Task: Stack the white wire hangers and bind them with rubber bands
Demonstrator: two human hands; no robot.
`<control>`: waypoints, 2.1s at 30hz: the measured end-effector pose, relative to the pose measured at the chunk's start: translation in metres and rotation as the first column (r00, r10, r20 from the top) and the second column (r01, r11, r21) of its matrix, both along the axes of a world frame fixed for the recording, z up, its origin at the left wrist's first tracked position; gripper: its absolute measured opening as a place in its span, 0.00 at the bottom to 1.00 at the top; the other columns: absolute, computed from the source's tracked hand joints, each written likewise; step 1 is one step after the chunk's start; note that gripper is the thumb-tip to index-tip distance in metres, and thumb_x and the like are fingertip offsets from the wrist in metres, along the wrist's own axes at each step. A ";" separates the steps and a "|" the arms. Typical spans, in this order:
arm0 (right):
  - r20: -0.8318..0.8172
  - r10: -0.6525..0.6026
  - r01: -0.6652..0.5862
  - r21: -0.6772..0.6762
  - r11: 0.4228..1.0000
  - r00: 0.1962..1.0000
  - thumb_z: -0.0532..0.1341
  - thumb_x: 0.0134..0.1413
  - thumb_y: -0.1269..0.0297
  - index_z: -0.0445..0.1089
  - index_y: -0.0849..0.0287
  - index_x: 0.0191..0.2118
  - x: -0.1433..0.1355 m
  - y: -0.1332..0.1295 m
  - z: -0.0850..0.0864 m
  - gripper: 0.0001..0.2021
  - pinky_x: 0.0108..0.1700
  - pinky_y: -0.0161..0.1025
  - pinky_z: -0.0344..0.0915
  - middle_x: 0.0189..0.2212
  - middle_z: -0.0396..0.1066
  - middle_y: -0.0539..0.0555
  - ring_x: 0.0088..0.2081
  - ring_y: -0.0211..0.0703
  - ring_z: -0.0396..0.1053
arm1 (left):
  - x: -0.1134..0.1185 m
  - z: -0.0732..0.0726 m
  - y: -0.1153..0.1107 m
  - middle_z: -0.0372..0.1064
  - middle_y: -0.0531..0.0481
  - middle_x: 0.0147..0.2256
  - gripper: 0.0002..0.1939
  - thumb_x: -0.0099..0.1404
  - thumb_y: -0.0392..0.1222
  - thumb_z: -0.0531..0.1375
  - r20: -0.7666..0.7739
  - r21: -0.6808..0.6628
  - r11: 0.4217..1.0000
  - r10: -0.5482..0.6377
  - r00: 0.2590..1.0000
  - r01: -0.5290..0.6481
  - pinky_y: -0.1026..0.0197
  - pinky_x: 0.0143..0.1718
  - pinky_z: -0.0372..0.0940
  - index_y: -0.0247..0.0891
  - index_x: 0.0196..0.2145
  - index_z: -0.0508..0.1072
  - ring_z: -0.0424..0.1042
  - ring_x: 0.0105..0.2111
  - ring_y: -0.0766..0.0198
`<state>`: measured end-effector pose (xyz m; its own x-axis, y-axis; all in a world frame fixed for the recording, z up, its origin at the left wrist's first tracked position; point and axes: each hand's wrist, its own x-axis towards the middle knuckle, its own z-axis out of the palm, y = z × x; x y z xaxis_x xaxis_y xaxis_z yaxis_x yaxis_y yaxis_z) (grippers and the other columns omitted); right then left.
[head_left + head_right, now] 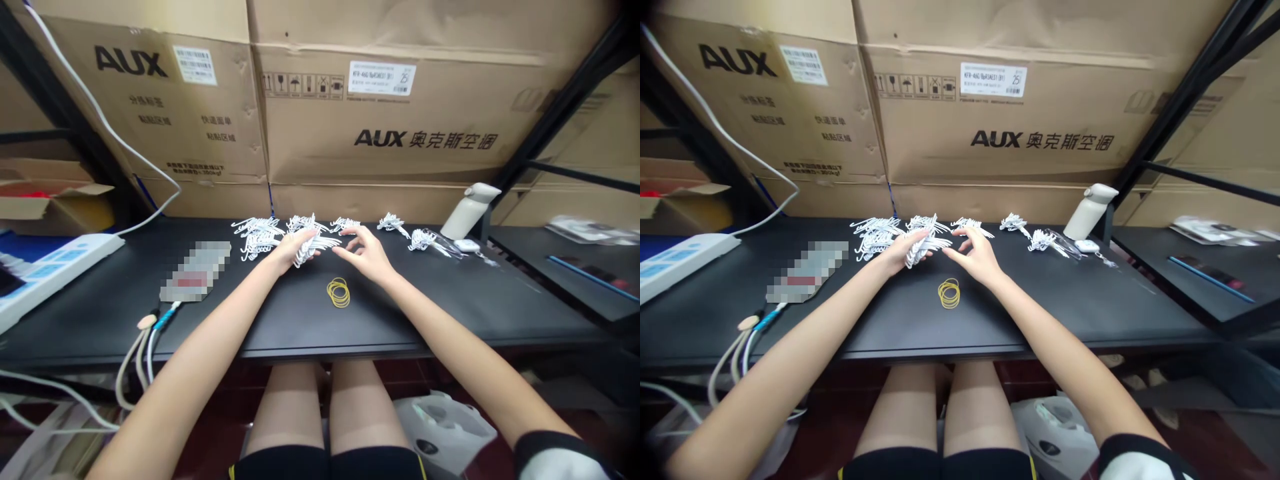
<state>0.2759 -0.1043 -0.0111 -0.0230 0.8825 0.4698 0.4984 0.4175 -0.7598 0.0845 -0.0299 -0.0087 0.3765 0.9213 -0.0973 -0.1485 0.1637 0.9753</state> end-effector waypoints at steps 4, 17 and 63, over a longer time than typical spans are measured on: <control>0.169 0.092 -0.110 0.099 0.989 0.981 0.65 0.48 0.57 0.69 0.58 0.48 -0.008 -0.001 -0.004 0.20 0.39 0.41 0.68 0.47 0.70 0.59 0.41 0.46 0.70 | -0.001 -0.004 -0.003 0.76 0.43 0.29 0.13 0.54 0.46 0.68 -0.073 0.063 0.986 -0.148 0.986 0.152 0.64 0.26 0.69 0.32 0.32 0.78 0.75 0.26 0.62; 0.290 0.219 -0.193 -0.116 0.974 0.931 0.57 0.59 0.58 0.76 0.61 0.33 -0.024 0.014 -0.009 0.14 0.33 0.35 0.65 0.27 0.76 0.53 0.25 0.41 0.71 | -0.001 -0.005 -0.006 0.76 0.40 0.27 0.23 0.57 0.59 0.62 -0.198 -0.003 0.979 -0.198 0.960 0.202 0.63 0.24 0.69 0.32 0.29 0.76 0.75 0.25 0.61; 0.539 -0.549 0.582 0.129 0.803 0.639 0.61 0.48 0.68 0.68 0.67 0.51 0.163 0.097 -0.018 0.21 0.51 0.45 0.62 0.46 0.71 0.67 0.49 0.55 0.68 | -0.009 -0.014 -0.003 0.54 0.36 0.63 0.29 0.64 0.53 0.55 -0.692 0.692 0.342 0.564 0.450 0.636 0.37 0.63 0.40 0.36 0.59 0.64 0.51 0.64 0.45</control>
